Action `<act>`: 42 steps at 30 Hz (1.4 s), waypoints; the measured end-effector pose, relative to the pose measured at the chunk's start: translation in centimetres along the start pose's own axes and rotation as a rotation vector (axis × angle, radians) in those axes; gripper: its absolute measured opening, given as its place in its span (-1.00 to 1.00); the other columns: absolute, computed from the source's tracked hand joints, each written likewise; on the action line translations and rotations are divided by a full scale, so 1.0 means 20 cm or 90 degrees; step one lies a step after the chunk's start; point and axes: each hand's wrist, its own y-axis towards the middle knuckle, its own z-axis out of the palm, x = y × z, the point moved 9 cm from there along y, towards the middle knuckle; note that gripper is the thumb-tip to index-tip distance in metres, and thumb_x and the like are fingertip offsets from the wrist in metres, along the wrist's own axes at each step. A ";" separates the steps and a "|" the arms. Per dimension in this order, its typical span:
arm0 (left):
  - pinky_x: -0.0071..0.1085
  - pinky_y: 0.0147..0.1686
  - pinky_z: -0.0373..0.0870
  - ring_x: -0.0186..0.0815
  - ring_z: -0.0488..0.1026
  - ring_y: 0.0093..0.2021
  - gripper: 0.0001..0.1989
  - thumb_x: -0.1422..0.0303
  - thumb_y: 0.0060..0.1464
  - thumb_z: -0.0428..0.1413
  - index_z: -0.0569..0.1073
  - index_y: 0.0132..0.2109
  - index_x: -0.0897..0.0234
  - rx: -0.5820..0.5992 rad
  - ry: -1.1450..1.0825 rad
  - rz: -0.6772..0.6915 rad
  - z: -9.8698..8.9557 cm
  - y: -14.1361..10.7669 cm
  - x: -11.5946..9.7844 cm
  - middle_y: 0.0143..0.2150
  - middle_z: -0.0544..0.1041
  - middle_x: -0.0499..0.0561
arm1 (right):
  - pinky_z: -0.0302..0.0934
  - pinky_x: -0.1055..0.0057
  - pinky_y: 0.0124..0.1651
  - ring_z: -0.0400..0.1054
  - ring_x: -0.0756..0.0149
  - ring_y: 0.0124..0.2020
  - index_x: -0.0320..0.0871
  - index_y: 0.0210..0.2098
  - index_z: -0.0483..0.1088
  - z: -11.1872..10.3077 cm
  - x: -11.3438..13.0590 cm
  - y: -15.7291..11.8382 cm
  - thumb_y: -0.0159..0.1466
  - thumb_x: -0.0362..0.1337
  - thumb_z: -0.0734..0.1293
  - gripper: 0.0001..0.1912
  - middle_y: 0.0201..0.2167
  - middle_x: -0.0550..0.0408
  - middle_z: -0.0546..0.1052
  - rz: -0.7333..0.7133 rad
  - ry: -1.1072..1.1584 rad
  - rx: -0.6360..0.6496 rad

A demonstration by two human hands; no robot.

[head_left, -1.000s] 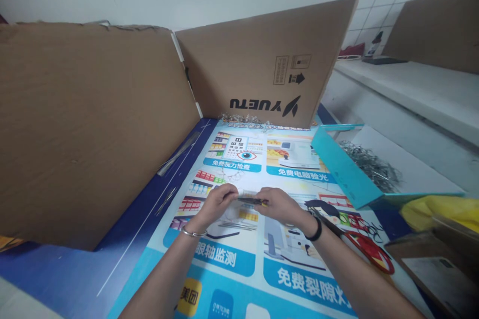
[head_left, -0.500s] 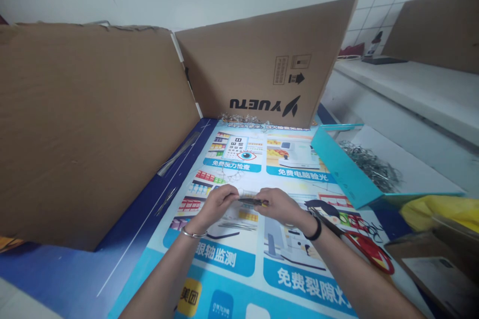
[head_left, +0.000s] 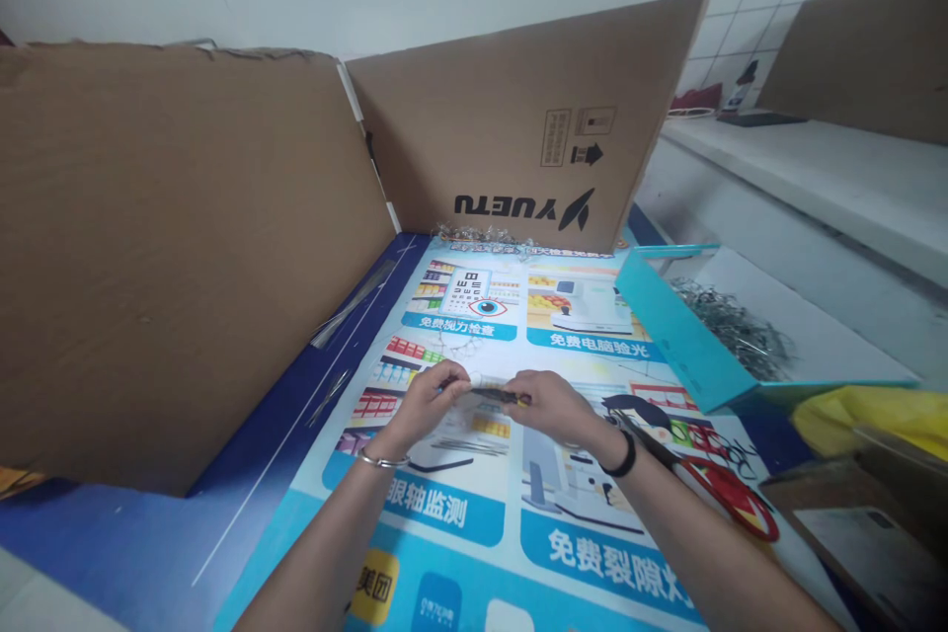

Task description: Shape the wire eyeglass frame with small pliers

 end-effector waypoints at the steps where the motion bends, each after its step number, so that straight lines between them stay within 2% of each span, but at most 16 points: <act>1: -0.49 -0.36 0.26 -0.42 0.35 -0.41 -0.85 0.29 0.09 0.05 0.39 -0.32 0.29 -0.002 -0.010 -0.007 0.00 0.00 0.01 -0.40 0.42 -0.05 | -0.02 0.50 -0.42 0.27 0.39 -0.44 -0.10 -0.39 0.45 0.00 0.00 0.00 0.14 -0.22 0.26 -0.86 -0.47 0.15 0.43 0.000 0.001 -0.007; 11: -0.48 -0.38 0.26 -0.42 0.33 -0.42 -0.93 0.39 0.02 0.10 0.43 -0.36 0.32 -0.036 -0.231 -0.046 -0.05 0.01 0.03 -0.45 0.40 -0.05 | 0.07 0.49 -0.36 0.29 0.37 -0.40 -0.12 -0.35 0.46 -0.02 -0.01 0.01 0.16 -0.19 0.28 -0.83 -0.43 0.13 0.44 -0.040 0.119 -0.065; 18: -0.45 -0.34 0.26 -0.39 0.35 -0.40 -0.95 0.45 -0.02 0.12 0.44 -0.41 0.32 -0.025 -0.308 -0.027 -0.05 0.01 0.03 -0.45 0.42 -0.03 | 0.06 0.50 -0.38 0.27 0.40 -0.41 -0.13 -0.35 0.45 -0.02 0.02 0.00 0.17 -0.20 0.29 -0.84 -0.44 0.14 0.41 -0.060 0.154 -0.046; 23: -0.45 -0.34 0.26 -0.39 0.35 -0.39 -0.96 0.45 -0.02 0.13 0.45 -0.42 0.32 -0.018 -0.321 -0.017 -0.04 0.01 0.03 -0.44 0.43 -0.03 | 0.03 0.51 -0.43 0.24 0.43 -0.46 -0.15 -0.43 0.41 -0.02 0.05 0.00 0.15 -0.22 0.29 -0.87 -0.49 0.17 0.37 -0.068 0.154 -0.032; 33: -0.45 -0.31 0.26 -0.38 0.35 -0.37 -0.94 0.43 -0.02 0.13 0.46 -0.41 0.32 -0.001 -0.263 -0.018 -0.03 0.00 0.01 -0.43 0.45 -0.02 | 0.05 0.50 -0.41 0.27 0.39 -0.43 -0.13 -0.38 0.45 -0.02 0.09 -0.01 0.16 -0.19 0.27 -0.83 -0.48 0.13 0.41 -0.074 0.132 -0.017; 42: -0.46 -0.35 0.26 -0.38 0.35 -0.39 -0.93 0.39 -0.06 0.14 0.47 -0.42 0.31 -0.043 -0.217 -0.066 -0.04 0.00 0.03 -0.43 0.45 -0.02 | 0.07 0.49 -0.39 0.28 0.37 -0.42 -0.08 -0.36 0.47 0.00 0.06 -0.01 0.15 -0.25 0.25 -0.84 -0.45 0.14 0.45 -0.032 0.099 -0.009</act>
